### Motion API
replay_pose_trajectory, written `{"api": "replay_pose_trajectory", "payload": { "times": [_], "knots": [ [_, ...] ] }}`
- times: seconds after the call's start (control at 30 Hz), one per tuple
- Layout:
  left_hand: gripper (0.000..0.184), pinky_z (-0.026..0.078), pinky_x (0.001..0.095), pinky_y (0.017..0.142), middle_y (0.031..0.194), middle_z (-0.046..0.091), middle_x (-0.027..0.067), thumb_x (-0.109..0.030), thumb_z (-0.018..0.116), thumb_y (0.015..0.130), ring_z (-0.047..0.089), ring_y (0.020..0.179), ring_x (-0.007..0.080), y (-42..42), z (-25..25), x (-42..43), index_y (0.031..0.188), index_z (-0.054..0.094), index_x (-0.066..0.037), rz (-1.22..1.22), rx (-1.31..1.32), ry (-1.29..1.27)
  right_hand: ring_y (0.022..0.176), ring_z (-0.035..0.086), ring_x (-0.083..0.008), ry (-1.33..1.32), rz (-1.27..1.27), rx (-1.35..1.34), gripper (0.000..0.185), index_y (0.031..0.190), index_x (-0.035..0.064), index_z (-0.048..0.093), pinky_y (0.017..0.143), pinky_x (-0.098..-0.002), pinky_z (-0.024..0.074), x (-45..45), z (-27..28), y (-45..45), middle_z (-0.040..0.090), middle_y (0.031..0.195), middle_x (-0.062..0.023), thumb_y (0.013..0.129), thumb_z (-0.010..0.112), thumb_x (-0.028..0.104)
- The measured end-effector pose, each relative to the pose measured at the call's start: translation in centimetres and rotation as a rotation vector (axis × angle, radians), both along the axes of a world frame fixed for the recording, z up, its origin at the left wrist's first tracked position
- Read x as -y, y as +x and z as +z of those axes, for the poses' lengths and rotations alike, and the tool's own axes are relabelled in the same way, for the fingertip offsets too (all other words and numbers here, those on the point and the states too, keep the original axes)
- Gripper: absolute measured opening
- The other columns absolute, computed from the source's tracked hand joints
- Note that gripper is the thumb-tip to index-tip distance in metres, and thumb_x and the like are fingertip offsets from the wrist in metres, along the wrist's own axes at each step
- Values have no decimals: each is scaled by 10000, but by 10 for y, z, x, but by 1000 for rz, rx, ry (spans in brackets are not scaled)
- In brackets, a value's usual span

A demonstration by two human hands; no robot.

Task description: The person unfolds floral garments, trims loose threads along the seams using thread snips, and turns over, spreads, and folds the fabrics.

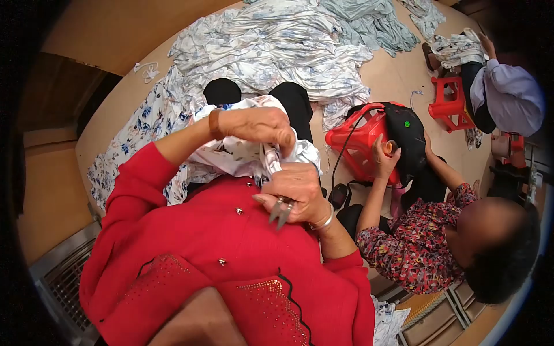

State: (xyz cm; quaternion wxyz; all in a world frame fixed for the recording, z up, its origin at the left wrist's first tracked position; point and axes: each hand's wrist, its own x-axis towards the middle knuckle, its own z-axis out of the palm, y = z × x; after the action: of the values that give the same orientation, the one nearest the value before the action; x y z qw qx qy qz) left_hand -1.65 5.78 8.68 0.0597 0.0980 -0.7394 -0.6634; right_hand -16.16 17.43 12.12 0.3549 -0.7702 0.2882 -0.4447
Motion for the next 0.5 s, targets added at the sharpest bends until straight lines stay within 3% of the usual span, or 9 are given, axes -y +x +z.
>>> {"api": "replay_pose_trajectory", "payload": {
  "times": [0.03,0.1,0.17,0.27,0.33,0.43,0.5],
  "knots": [
    [579,424,297,593,610,564,80,-499,376,840,530,609,185,0,2,7,741,625,15,14,96,-62,378,426,-184,26,31,53,129,586,58,570,385,-292,295,1,5,-5,459,458,-42,635,670,123],
    [606,416,290,570,594,543,64,-522,377,837,510,583,168,7,-13,26,757,631,22,34,133,-63,391,452,-186,26,17,74,118,581,53,567,398,-287,333,0,11,-18,490,474,-48,616,674,91],
    [627,401,245,553,621,538,33,-562,376,825,490,581,131,20,5,32,758,641,3,127,265,67,390,458,-177,112,6,192,136,578,47,573,391,-272,329,0,16,-31,499,475,-52,645,657,130],
    [552,395,231,557,646,554,29,-519,453,815,497,615,117,36,-4,35,768,638,-1,184,247,48,381,441,-143,202,-109,232,166,560,27,574,383,-261,307,-2,10,-45,479,457,-30,640,636,159],
    [224,403,213,587,703,569,6,-226,597,766,497,638,86,40,-2,30,790,616,-4,65,321,119,380,437,-138,215,-136,236,161,556,23,572,384,-260,304,0,7,-47,476,454,-29,630,633,152],
    [159,394,209,616,702,572,7,-149,640,726,498,674,81,45,-12,23,804,621,-11,99,239,68,387,437,-128,229,-175,239,98,558,14,575,391,-240,306,3,8,-46,482,459,-36,615,617,83],
    [115,390,218,640,718,550,2,-109,622,731,482,710,68,49,-6,22,794,605,-14,162,228,22,425,461,-121,183,-353,86,36,584,13,588,403,-211,318,5,9,-42,504,490,-45,611,598,-10]
  ]
}}
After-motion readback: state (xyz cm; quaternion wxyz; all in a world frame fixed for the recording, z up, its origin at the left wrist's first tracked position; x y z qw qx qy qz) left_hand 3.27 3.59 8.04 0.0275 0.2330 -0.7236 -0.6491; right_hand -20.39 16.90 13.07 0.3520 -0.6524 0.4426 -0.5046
